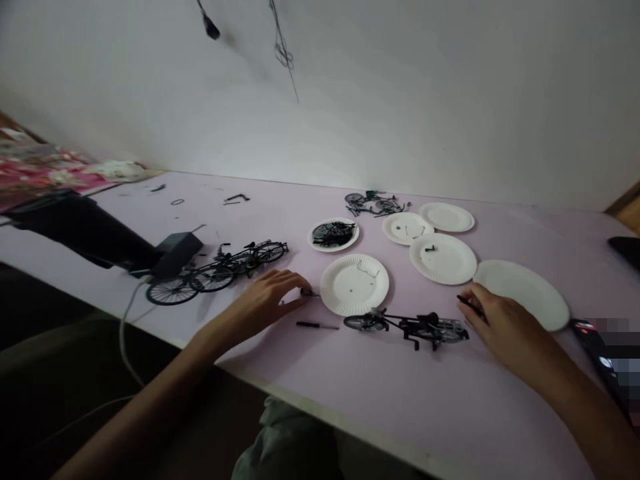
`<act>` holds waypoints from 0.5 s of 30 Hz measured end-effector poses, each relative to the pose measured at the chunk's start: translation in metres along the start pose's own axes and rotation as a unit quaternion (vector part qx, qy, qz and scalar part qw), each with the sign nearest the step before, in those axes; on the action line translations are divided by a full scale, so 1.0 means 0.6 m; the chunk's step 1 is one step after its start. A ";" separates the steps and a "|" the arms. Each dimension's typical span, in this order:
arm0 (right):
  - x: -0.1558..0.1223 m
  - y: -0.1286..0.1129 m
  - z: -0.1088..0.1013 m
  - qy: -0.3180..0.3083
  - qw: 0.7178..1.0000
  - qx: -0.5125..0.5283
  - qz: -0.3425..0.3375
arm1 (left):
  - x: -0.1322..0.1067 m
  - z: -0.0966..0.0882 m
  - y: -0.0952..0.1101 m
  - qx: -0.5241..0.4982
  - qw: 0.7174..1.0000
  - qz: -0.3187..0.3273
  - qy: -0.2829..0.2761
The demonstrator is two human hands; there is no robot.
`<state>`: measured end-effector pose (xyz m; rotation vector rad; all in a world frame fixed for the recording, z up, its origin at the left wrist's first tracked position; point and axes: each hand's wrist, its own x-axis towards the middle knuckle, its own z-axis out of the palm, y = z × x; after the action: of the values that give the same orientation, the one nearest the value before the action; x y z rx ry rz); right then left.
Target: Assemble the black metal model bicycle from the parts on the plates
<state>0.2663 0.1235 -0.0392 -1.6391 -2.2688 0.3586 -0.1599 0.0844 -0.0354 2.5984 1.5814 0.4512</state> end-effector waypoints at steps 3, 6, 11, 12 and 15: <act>0.004 0.002 0.007 -0.006 1.000 -0.010 0.018 | 0.003 0.010 -0.001 0.015 1.000 0.011 0.014; 0.005 -0.011 0.005 -0.003 0.999 -0.033 0.030 | -0.003 0.009 -0.004 0.015 0.999 0.010 0.032; 0.003 -0.028 -0.003 0.012 0.999 -0.047 0.010 | -0.034 -0.001 -0.011 -0.011 0.999 -0.011 0.044; 0.003 -0.029 -0.003 0.013 0.999 -0.047 0.008 | -0.041 -0.002 -0.012 -0.014 0.999 -0.012 0.048; 0.002 -0.025 -0.002 0.017 0.999 -0.047 0.008 | -0.053 -0.004 -0.008 -0.012 0.998 -0.004 0.062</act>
<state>0.2533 0.1202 -0.0319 -1.6959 -2.2815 0.2301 -0.1782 0.0585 -0.0411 2.5922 1.6109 0.6391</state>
